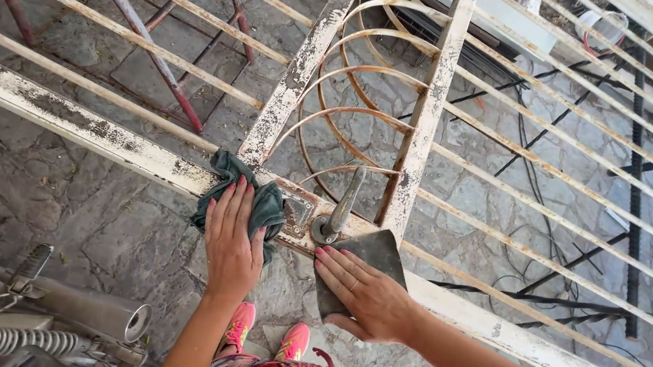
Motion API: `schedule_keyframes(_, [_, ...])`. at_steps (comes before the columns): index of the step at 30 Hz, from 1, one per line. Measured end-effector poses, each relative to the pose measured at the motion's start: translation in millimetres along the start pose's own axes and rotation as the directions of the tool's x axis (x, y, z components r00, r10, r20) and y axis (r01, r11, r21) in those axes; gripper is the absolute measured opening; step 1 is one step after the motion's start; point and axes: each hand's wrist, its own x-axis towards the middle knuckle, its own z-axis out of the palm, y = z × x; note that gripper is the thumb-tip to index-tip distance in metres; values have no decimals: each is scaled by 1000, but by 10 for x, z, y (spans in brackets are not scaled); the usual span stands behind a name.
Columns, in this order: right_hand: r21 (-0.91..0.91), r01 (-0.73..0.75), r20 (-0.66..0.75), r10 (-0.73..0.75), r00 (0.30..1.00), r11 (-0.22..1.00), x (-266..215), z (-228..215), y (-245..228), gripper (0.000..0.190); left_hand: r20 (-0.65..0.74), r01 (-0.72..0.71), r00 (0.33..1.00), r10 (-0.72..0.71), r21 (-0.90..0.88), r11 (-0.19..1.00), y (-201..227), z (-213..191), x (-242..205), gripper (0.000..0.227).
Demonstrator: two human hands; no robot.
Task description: Sanding a large metal frame to remove old paint or rust and wiping it clean with a cloth.
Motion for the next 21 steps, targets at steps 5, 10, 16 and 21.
schedule_keyframes(5, [-7,7,-62,-7,998,1000,282,126,-118,83,9,-1,1000,1,12,1000,-15,-51,-15,53])
schedule_keyframes(10, [-477,-181,85,250,965,860,-286,219,-131,105,73,-13,997,16,-48,999,0,-120,21,56])
schedule_keyframes(16, [75,-607,124,597,793,791,201,-97,-181,120,228,-56,973,31,104,993,-121,-191,53,59])
schedule_keyframes(21, [211,-663,-36,683,730,719,-26,-105,-349,122,316,-61,949,-14,224,973,-233,-503,319,92])
